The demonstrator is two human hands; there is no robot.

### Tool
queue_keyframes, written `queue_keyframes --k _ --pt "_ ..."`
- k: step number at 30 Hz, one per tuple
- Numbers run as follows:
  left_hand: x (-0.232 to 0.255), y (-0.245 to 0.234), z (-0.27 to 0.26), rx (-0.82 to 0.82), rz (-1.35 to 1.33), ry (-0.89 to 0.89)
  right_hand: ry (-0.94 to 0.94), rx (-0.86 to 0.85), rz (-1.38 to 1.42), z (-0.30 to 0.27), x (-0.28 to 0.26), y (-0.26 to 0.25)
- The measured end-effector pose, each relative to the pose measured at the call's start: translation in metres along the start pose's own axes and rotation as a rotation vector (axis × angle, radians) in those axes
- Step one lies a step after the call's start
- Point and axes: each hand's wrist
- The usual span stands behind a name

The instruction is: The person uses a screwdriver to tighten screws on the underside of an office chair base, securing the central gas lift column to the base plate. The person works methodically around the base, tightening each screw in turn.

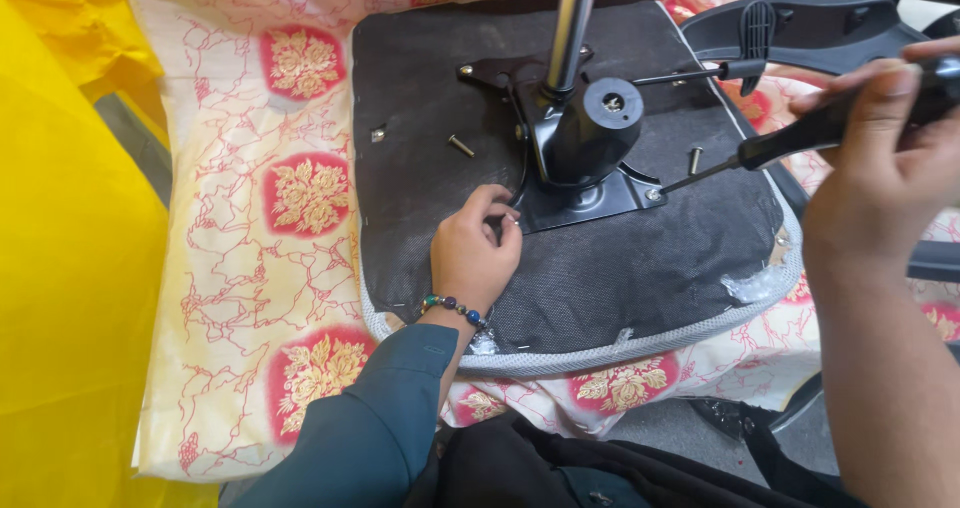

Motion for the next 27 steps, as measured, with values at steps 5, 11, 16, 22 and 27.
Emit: queue_keyframes --k 5,11,16,22,27 --pt "-0.003 0.001 0.000 0.005 -0.022 0.016 -0.052 -0.035 -0.037 -0.002 0.007 0.008" --pt "-0.004 0.002 0.000 0.001 -0.015 -0.010 -0.067 -0.095 -0.088 0.007 0.003 0.016" --pt "-0.004 0.003 0.000 0.005 -0.010 -0.022 -0.050 -0.138 -0.033 0.013 -0.005 0.019" --pt "-0.006 0.004 0.000 0.010 -0.016 -0.028 -0.028 -0.138 -0.050 0.014 -0.007 0.022" --pt "-0.008 0.005 0.000 0.013 -0.008 -0.013 -0.056 -0.137 -0.093 0.017 -0.004 0.021"
Point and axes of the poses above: each hand's wrist, its own z-axis towards the middle knuckle, its own y-axis out of the palm, x = y × z, and after that the axes turned 2 degrees about -z, right-handed
